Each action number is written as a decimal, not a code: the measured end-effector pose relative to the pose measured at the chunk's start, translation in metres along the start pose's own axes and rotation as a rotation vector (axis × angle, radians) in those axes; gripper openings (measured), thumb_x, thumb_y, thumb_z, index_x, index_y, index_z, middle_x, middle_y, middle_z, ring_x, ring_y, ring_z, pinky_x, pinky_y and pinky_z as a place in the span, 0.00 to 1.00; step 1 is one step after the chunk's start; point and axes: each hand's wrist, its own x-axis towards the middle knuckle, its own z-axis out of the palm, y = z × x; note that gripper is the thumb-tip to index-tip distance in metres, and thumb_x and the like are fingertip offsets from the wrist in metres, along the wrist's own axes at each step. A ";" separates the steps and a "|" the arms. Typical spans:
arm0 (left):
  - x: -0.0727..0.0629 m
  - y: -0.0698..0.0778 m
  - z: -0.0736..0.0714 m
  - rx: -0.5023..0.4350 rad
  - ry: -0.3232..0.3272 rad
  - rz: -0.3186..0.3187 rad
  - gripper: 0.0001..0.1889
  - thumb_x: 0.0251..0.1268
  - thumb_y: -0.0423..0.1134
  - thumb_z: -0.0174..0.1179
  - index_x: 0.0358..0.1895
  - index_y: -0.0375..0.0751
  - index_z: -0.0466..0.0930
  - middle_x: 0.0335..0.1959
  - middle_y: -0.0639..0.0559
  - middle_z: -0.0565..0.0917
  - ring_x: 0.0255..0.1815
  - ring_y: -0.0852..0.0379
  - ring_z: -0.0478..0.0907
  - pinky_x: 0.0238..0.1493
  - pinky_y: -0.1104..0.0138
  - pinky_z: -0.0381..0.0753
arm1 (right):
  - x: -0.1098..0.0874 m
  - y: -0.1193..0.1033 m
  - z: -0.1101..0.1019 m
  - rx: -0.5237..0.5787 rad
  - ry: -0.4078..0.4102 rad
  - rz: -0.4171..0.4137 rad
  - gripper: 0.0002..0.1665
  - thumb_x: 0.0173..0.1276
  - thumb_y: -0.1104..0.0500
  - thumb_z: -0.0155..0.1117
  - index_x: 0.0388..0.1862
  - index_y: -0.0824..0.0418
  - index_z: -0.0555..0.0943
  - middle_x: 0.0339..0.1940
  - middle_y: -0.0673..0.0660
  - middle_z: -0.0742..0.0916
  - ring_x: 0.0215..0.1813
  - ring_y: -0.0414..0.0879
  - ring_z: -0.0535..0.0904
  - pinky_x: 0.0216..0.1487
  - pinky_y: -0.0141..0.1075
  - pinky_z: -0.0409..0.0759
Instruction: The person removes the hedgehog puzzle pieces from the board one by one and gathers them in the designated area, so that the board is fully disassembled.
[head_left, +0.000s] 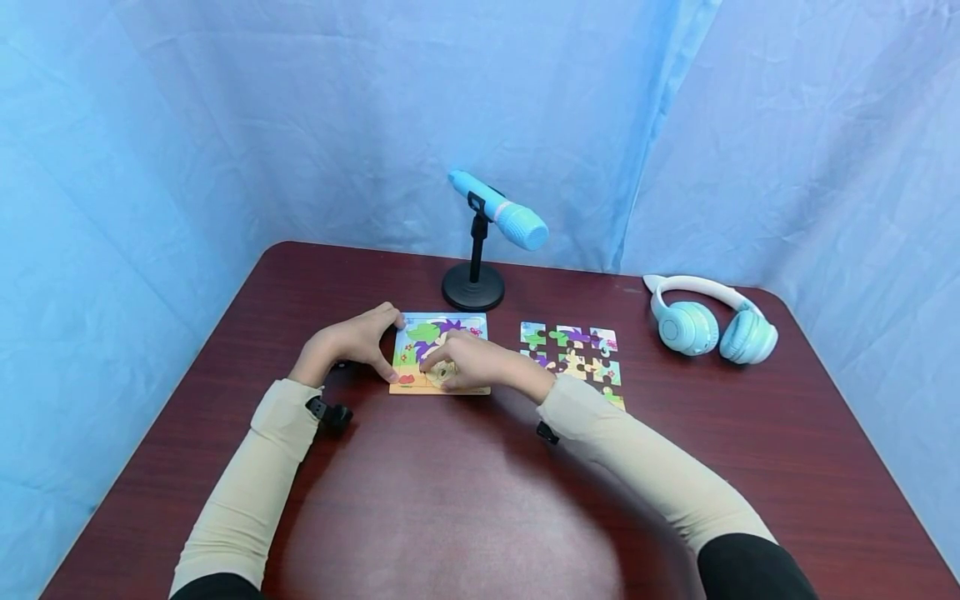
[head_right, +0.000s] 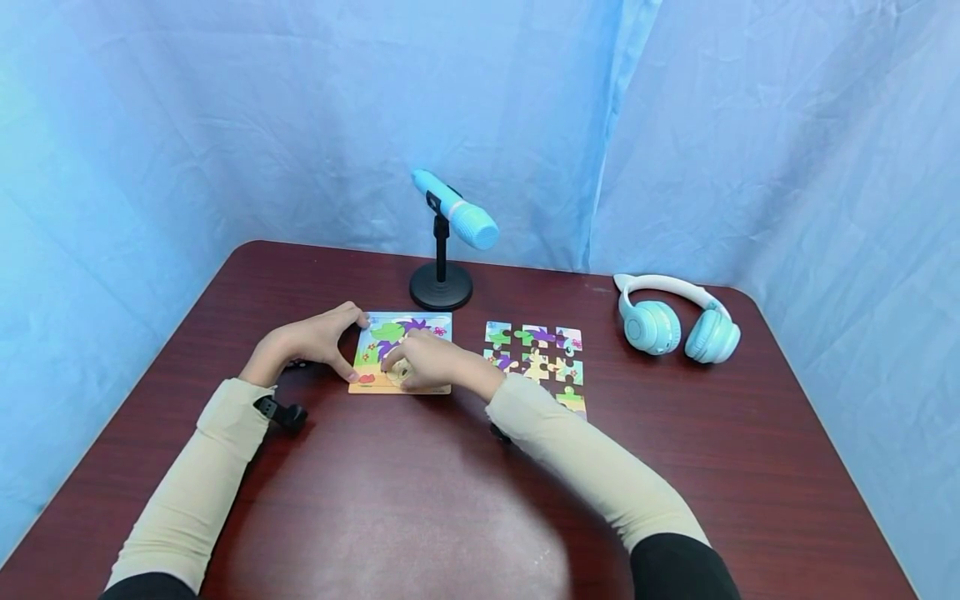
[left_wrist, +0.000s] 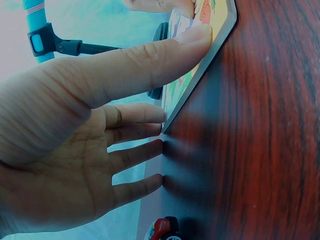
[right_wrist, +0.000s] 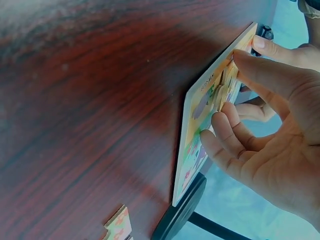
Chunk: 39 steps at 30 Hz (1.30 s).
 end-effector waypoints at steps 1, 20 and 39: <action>0.000 0.000 0.000 -0.001 0.000 -0.001 0.43 0.47 0.43 0.82 0.63 0.31 0.68 0.60 0.39 0.69 0.61 0.44 0.68 0.67 0.49 0.71 | 0.000 0.000 0.000 0.002 0.000 0.004 0.22 0.66 0.61 0.73 0.60 0.56 0.86 0.58 0.54 0.88 0.52 0.49 0.74 0.51 0.39 0.74; -0.002 0.001 -0.001 -0.025 -0.009 -0.002 0.42 0.47 0.41 0.82 0.63 0.31 0.67 0.60 0.38 0.69 0.63 0.44 0.67 0.68 0.49 0.70 | 0.005 -0.005 -0.001 -0.033 -0.037 0.049 0.23 0.66 0.60 0.73 0.60 0.53 0.86 0.55 0.54 0.87 0.51 0.48 0.72 0.54 0.42 0.73; -0.003 0.003 -0.002 -0.020 -0.010 0.003 0.43 0.47 0.42 0.82 0.63 0.30 0.67 0.61 0.37 0.69 0.62 0.43 0.67 0.68 0.49 0.70 | 0.002 -0.009 0.002 -0.037 -0.008 0.083 0.24 0.66 0.59 0.73 0.62 0.51 0.83 0.52 0.57 0.80 0.50 0.48 0.70 0.52 0.41 0.74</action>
